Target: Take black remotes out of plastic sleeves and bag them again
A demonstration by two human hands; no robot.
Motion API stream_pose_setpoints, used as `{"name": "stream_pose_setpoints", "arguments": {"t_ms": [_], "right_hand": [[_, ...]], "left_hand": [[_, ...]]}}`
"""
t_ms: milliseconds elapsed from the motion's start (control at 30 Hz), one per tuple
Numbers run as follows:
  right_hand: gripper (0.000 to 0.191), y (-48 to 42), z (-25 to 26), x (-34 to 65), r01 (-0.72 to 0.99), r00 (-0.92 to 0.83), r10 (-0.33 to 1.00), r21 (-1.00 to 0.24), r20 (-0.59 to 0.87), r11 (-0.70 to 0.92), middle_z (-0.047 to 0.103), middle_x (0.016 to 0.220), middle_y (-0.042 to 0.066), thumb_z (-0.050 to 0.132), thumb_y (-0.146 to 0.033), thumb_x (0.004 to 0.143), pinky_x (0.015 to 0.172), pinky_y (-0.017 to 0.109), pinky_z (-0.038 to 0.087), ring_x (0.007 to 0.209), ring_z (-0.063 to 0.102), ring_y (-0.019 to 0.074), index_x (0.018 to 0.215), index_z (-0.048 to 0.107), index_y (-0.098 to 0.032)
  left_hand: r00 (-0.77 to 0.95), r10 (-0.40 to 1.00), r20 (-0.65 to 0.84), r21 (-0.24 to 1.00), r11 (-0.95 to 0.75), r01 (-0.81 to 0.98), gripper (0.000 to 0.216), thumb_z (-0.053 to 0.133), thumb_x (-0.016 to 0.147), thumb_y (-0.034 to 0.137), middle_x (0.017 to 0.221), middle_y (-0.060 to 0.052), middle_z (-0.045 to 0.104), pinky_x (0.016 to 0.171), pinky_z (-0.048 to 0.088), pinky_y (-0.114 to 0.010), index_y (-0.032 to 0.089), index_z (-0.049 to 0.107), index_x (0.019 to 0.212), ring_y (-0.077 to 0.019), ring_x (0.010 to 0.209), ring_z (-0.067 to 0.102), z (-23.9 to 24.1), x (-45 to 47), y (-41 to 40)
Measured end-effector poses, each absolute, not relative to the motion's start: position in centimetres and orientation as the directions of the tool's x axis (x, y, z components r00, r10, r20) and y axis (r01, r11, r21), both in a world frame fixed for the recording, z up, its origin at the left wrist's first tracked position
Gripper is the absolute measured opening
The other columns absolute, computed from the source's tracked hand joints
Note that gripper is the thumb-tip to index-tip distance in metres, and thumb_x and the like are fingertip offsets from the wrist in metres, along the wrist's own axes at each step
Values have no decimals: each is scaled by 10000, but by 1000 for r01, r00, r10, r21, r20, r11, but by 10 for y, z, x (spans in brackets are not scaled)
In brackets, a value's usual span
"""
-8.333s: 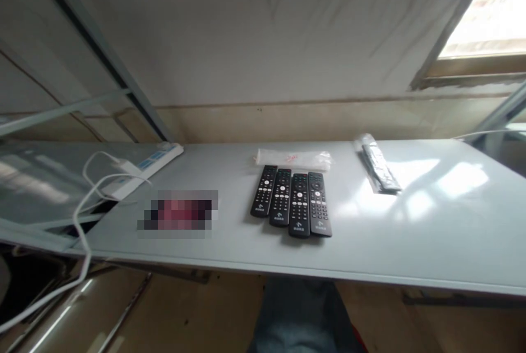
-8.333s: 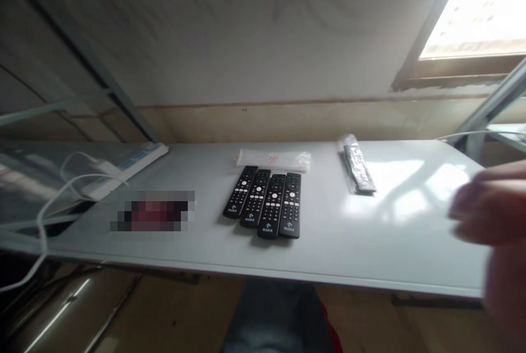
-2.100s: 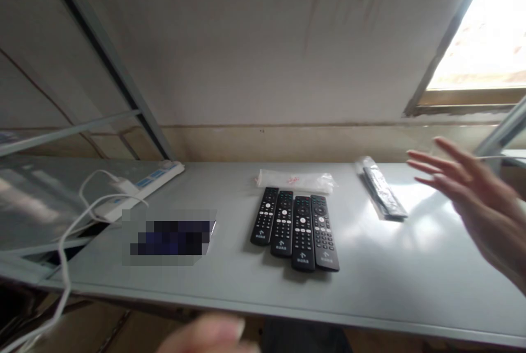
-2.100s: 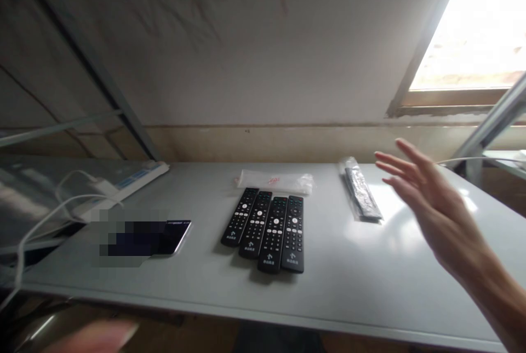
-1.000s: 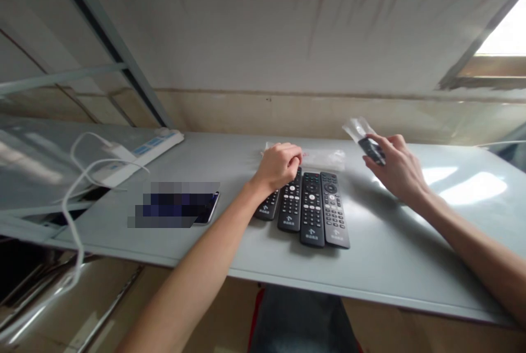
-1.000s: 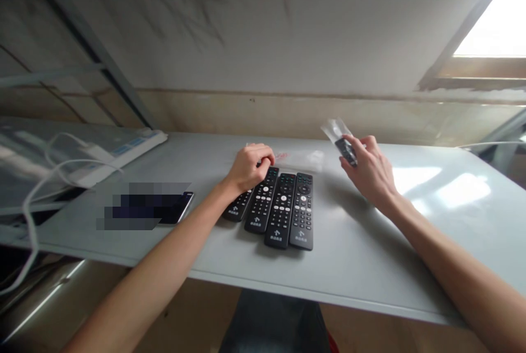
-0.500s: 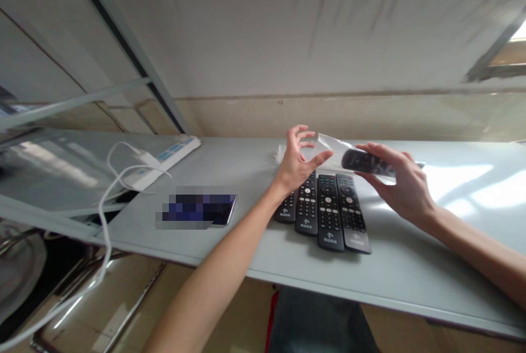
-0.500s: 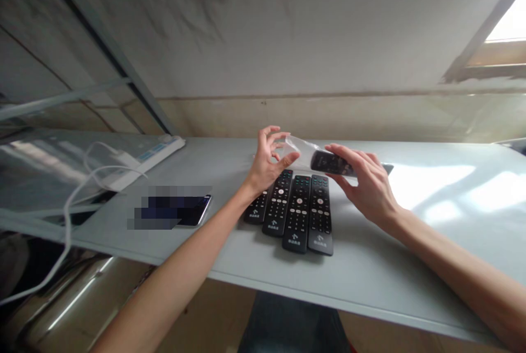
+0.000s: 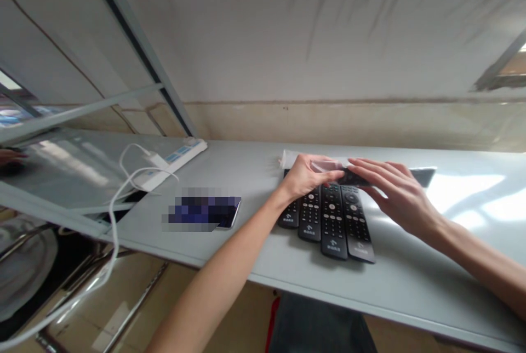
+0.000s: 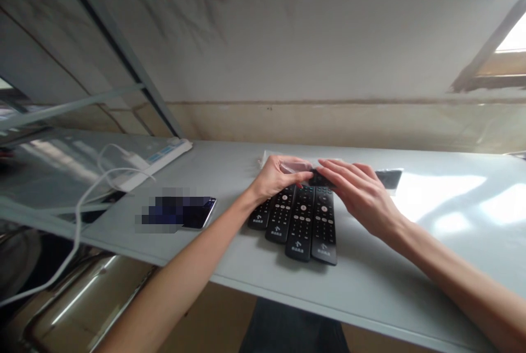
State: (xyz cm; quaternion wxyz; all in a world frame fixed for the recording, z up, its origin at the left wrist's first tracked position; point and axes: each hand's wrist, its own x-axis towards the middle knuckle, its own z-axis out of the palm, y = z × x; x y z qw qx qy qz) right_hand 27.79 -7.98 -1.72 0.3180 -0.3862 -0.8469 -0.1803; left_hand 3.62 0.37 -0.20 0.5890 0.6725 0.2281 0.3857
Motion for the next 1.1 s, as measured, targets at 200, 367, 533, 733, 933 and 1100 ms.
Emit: {"name": "stream_pose_setpoints", "arguments": {"t_ms": [200,367,533,733,933,1100], "right_hand": [[780,-84,-16,268,749,-534,543,64,648,660,646,1553,81,573,-97,1043,1084,486,544,1380,659,291,1716,294,-377],[734,-81,-8,273,828,-384,517,38,765,559,663,1500,155,737,-301,1000,1106,549,522,1380,630,363,1661,421,-327],[576,-72,-3,297,827,113,532,-376,839,417,610,1477,207,683,-424,1015,1059,563,525,1353,598,373,1549,565,-242],[452,-70,-7,301,161,320,897,-951,304,264,716,799,88,686,-610,974,654,356,563,675,666,200,963,761,-164],[375,-70,-7,294,-150,371,922,-972,112,179,683,731,71,856,-502,848,527,275,536,600,620,161,832,728,-150],[202,-60,-1,304,-259,416,909,-959,-5,113,689,725,84,657,-261,1005,514,248,561,607,677,178,852,727,-150]], "left_hand": [[618,745,252,967,-184,-174,493,975,680,493,903,-90,794,642,527,-272,115,840,967,-152,735,676,-5,38,2],[535,819,208,965,-83,-249,438,994,651,433,846,-71,790,714,554,-298,127,839,924,-142,718,687,-10,39,4],[449,876,175,930,2,-366,409,1020,604,370,895,-60,807,798,594,-351,165,841,910,-155,770,716,-11,36,9],[430,893,129,912,63,-405,394,1019,606,323,894,-53,794,826,616,-385,158,831,911,-160,786,715,-14,36,12],[454,887,84,892,136,-431,373,1003,645,297,915,-53,786,848,633,-429,159,821,940,-188,843,724,-15,33,14],[450,893,25,870,202,-450,328,964,721,273,1031,-89,821,836,635,-396,178,829,1003,-237,922,779,-14,29,17]]}}
